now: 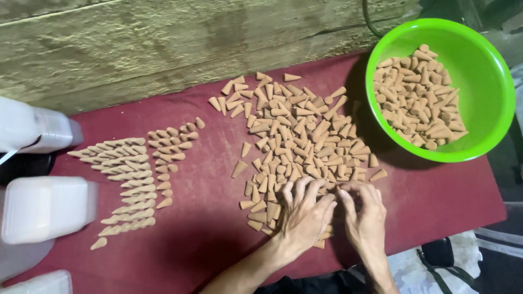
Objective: Arranging small incense cones into a geometric pattern on a red-covered table
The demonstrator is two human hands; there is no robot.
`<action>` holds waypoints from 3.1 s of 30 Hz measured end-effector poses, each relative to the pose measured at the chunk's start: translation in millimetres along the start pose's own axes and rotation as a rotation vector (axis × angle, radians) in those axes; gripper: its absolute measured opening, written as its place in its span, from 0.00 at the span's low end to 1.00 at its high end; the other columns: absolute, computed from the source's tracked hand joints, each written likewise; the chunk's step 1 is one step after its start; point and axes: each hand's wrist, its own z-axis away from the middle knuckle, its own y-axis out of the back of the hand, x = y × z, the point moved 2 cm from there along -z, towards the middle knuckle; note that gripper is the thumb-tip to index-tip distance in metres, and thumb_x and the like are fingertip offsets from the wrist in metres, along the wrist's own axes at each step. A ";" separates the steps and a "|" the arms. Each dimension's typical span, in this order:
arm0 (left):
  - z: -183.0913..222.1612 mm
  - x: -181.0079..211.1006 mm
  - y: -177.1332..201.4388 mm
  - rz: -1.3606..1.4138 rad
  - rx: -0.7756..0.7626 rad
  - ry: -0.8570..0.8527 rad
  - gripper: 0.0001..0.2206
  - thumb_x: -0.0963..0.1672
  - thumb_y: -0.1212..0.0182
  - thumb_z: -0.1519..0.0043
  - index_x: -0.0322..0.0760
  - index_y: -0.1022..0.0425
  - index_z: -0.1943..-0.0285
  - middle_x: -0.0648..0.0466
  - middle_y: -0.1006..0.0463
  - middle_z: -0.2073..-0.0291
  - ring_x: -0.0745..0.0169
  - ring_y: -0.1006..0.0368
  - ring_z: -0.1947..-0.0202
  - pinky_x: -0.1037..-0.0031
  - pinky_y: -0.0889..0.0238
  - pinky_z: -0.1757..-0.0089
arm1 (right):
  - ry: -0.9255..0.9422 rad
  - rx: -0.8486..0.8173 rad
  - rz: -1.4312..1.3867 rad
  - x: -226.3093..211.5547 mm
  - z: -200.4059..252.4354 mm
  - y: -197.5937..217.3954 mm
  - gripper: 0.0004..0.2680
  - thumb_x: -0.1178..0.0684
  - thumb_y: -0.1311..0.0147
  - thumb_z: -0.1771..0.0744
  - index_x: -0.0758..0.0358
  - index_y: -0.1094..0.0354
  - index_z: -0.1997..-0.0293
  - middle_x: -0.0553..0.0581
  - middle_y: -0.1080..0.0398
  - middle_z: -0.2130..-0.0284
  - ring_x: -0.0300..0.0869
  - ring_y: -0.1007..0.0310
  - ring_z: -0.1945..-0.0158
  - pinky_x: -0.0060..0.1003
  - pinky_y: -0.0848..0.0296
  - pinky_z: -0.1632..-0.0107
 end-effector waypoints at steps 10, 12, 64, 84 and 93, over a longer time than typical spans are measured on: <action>7.6 -16.7 18.1 0.035 -0.022 0.101 0.18 0.48 0.35 0.37 0.49 0.22 0.38 0.55 0.24 0.47 0.54 0.36 0.41 0.54 0.54 0.43 | 0.002 -0.074 -0.009 -13.6 5.9 9.5 0.05 0.54 0.41 0.33 0.59 0.23 0.56 0.53 0.22 0.60 0.42 0.24 0.55 0.36 0.27 0.51; 9.8 -17.8 18.5 0.096 -0.015 0.058 0.09 0.45 0.33 0.41 0.43 0.16 0.52 0.54 0.23 0.45 0.52 0.36 0.40 0.53 0.54 0.42 | -0.015 -0.214 0.077 -10.5 9.1 9.7 0.10 0.49 0.43 0.33 0.56 0.23 0.48 0.53 0.24 0.59 0.46 0.29 0.53 0.41 0.29 0.49; 169.4 -135.4 152.7 0.218 0.840 0.791 0.13 0.36 0.34 0.42 0.36 0.26 0.50 0.46 0.19 0.48 0.51 0.20 0.49 0.69 0.27 0.50 | 0.488 -0.323 -0.326 -235.3 77.1 -218.3 0.06 0.53 0.37 0.35 0.62 0.24 0.57 0.54 0.21 0.62 0.42 0.23 0.58 0.36 0.25 0.52; 166.4 -140.5 149.7 0.118 0.812 0.754 0.09 0.36 0.36 0.40 0.35 0.27 0.54 0.46 0.19 0.51 0.53 0.20 0.51 0.70 0.28 0.52 | 0.521 -0.315 -0.345 -224.2 69.8 -225.4 0.09 0.52 0.34 0.36 0.62 0.26 0.56 0.54 0.21 0.61 0.41 0.22 0.60 0.34 0.24 0.57; 167.2 -138.8 148.2 0.112 0.778 0.773 0.15 0.35 0.36 0.45 0.36 0.28 0.51 0.47 0.19 0.47 0.53 0.20 0.53 0.70 0.26 0.54 | 0.453 -0.345 -0.381 -225.5 67.5 -226.4 0.08 0.53 0.34 0.36 0.62 0.26 0.59 0.54 0.22 0.64 0.42 0.24 0.61 0.36 0.26 0.56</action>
